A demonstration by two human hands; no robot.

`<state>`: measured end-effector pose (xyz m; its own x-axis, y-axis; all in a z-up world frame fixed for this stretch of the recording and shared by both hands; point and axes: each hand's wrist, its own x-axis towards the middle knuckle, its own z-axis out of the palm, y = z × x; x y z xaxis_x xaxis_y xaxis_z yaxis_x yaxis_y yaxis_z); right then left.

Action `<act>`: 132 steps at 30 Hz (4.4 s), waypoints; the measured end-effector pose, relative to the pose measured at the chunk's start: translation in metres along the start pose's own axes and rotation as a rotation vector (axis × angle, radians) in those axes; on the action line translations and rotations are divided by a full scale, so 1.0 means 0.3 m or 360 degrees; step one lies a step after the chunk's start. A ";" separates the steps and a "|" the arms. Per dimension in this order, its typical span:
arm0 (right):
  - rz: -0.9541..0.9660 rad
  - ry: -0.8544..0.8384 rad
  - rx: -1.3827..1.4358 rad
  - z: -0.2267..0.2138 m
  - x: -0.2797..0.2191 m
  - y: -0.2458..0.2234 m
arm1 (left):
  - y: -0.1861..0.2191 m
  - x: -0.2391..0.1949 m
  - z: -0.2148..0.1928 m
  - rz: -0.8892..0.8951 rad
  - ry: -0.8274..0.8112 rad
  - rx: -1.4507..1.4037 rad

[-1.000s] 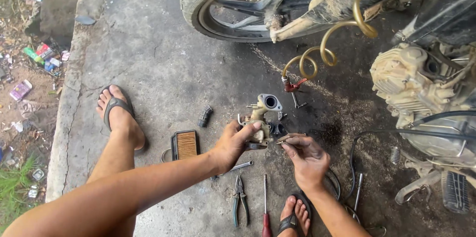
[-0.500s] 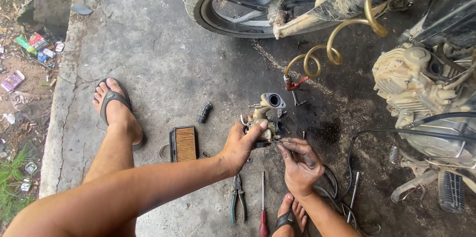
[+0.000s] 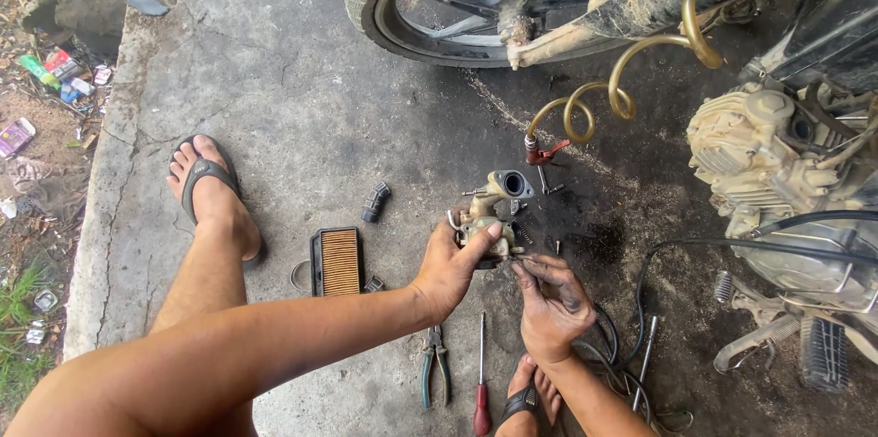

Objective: The person disassembles a motorcycle carburetor using a screwdriver and pliers. They remove the top cover, extract the float and needle, and then reassemble the unit by placing the float back inside and securing the cover.

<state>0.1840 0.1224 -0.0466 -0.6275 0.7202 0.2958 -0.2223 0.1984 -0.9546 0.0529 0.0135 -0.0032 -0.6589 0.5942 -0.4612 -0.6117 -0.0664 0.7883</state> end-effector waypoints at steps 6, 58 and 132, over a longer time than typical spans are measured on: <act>0.0182 -0.0094 -0.0040 -0.005 -0.002 0.019 | -0.023 0.008 -0.006 0.0147 -0.0009 0.0029; 0.1073 -0.0323 0.0686 -0.167 0.090 0.038 | -0.018 0.004 -0.084 -0.0160 -0.0401 0.0306; 0.0140 -0.1361 -0.1157 0.053 0.212 -0.337 | -0.099 -0.035 -0.093 0.0063 -0.0697 0.0694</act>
<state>0.1545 0.1376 0.0693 -0.9871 0.1137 -0.1127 0.1601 0.7108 -0.6849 0.0659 -0.0131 -0.0331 -0.3803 0.8779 -0.2910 -0.2943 0.1833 0.9380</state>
